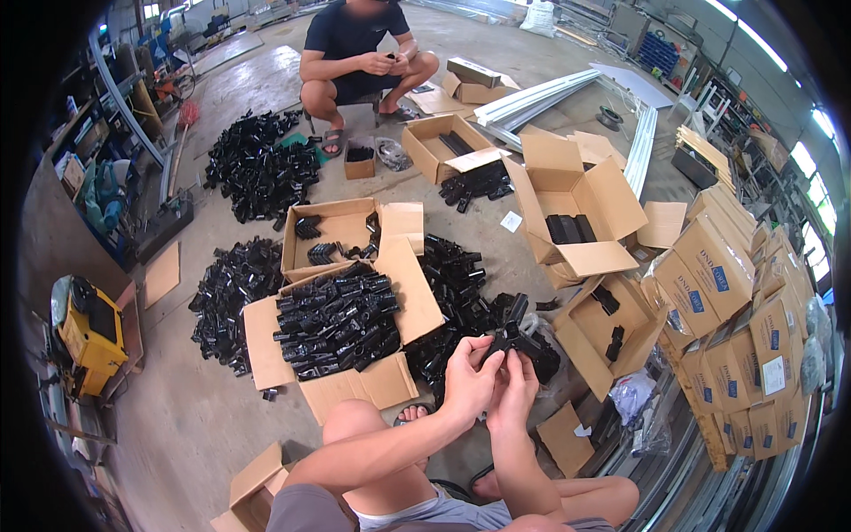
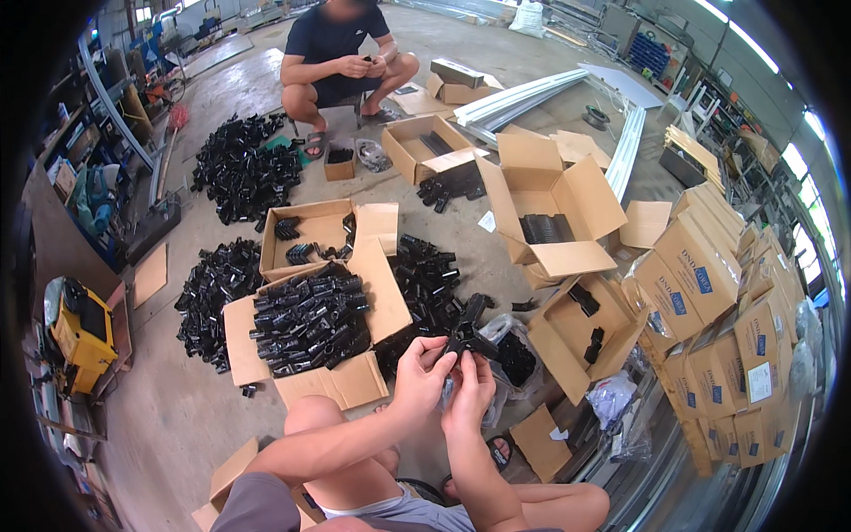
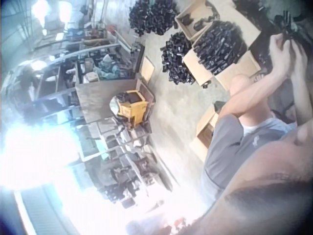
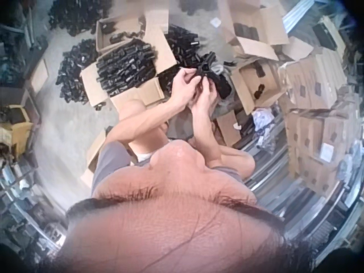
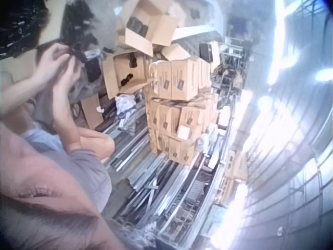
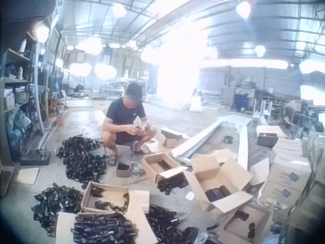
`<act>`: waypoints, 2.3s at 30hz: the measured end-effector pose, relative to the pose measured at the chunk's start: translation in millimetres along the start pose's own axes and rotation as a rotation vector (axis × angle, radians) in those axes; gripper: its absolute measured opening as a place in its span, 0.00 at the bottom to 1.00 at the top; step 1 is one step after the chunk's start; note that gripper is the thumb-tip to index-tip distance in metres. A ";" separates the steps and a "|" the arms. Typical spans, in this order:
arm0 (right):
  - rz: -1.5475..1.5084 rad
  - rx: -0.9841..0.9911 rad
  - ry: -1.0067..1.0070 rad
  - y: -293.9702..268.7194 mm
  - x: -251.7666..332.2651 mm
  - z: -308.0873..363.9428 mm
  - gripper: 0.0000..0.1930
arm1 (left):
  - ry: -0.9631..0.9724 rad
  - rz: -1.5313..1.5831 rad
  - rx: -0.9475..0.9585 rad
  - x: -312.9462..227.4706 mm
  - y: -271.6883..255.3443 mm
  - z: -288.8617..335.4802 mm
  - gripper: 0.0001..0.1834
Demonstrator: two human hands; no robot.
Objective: The person assembles black plastic corner joints by inserting black plastic tubes into them, handling the pieces one at a time and placing the finished joints into a box.
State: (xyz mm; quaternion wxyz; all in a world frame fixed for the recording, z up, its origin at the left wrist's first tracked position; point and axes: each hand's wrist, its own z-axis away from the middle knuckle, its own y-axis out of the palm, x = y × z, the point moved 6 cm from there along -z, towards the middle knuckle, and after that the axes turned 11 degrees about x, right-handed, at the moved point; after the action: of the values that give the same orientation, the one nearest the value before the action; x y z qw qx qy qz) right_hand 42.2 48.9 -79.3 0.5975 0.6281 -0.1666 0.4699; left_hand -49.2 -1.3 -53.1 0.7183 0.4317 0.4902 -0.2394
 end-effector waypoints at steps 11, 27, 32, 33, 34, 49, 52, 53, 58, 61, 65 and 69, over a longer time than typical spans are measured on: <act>0.010 -0.179 0.073 -24.2 6.2 0.5 0.20 | -0.114 0.087 -0.002 9.1 -3.7 -2.6 0.15; 1.225 -0.164 0.200 -217.5 -45.2 12.0 0.19 | 0.332 -1.081 0.530 -7.5 58.2 46.0 0.33; 1.534 0.027 -0.017 -198.6 -42.6 -7.1 0.21 | 0.451 -1.094 0.771 8.2 75.1 62.6 0.22; 1.577 -0.007 0.004 -184.1 -32.8 -17.4 0.22 | 0.452 -1.086 0.786 8.9 78.0 64.0 0.22; 1.515 -0.080 0.170 -143.9 -30.6 -37.5 0.22 | 0.449 -1.098 0.764 8.2 71.8 65.9 0.20; 1.196 0.043 -0.113 -84.8 -38.4 -39.5 0.13 | 0.368 -1.267 0.983 -4.7 52.8 65.6 0.22; 1.220 -0.012 -0.107 -122.3 -11.4 -63.0 0.16 | 0.281 -1.445 1.172 6.9 43.8 81.7 0.26; 1.269 -0.070 -0.094 -131.1 3.4 -75.2 0.17 | 0.165 -1.575 1.246 12.7 38.1 86.1 0.28; 1.325 -0.416 -0.410 -211.5 77.4 -128.5 0.12 | 0.221 -1.449 1.303 9.6 41.2 97.5 0.31; 1.343 -0.537 -0.372 -240.9 97.1 -148.0 0.14 | 0.184 -1.471 1.330 -3.1 43.2 87.3 0.30; 1.570 -0.600 -0.251 -297.0 117.8 -183.8 0.17 | 0.305 -1.499 1.228 -12.4 42.2 78.0 0.31; 1.626 -0.585 0.168 -361.6 117.9 -216.8 0.17 | 0.266 -1.481 1.234 -7.5 48.4 71.9 0.32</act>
State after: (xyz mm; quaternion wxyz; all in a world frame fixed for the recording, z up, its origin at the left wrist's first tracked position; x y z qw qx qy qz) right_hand 295.4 370.4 -234.7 0.2238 0.0987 -0.6333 0.7342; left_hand 20.6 -38.6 -17.1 -0.0282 0.3383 0.5032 -0.7947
